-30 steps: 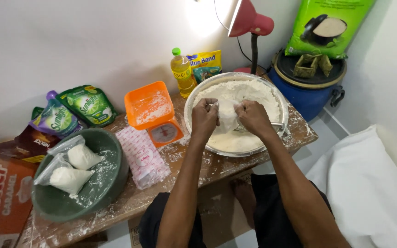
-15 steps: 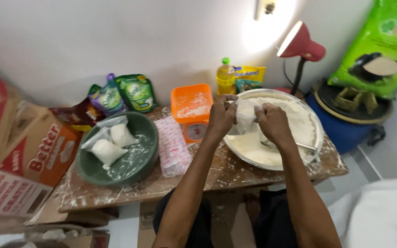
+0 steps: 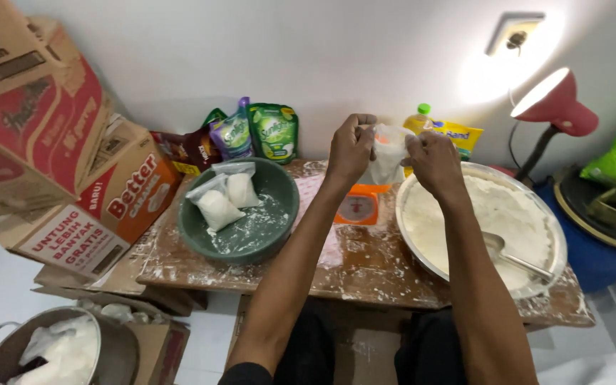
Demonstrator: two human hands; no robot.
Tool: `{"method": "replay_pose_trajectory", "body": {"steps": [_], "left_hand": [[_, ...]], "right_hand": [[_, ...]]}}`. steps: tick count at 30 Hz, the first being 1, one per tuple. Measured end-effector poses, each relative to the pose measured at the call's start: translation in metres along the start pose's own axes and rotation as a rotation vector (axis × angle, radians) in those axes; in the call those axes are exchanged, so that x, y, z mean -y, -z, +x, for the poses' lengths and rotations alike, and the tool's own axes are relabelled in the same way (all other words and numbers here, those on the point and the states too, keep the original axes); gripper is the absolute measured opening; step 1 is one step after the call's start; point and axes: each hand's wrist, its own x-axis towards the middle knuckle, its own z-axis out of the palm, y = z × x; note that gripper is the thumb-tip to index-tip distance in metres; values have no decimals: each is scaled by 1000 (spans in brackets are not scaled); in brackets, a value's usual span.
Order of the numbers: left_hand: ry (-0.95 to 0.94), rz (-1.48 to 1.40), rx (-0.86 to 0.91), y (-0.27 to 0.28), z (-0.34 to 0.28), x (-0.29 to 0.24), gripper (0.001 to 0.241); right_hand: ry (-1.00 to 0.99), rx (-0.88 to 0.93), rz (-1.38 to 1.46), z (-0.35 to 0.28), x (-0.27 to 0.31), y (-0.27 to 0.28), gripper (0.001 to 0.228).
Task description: Scooping flour from a large bowl into small plastic bags and weighing them on a scale to ensure consistent portions.
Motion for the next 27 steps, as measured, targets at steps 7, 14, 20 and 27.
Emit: {"method": "replay_pose_trajectory", "body": {"steps": [7,14,20,27], "left_hand": [[94,-41,-69,27,25,28,23],[219,-191,-105,20,31,68,22],[238,-218,-118,14,26,84,22],[301,-1,-98,22,33,74,34]], "right_hand": [[-2,52,169,44,13,-43,37],[-10,52,131,72,-18,-90,36],[54,4,184,61,-22,-95,36],[85,-11,260,61,-30,-100,44]]}}
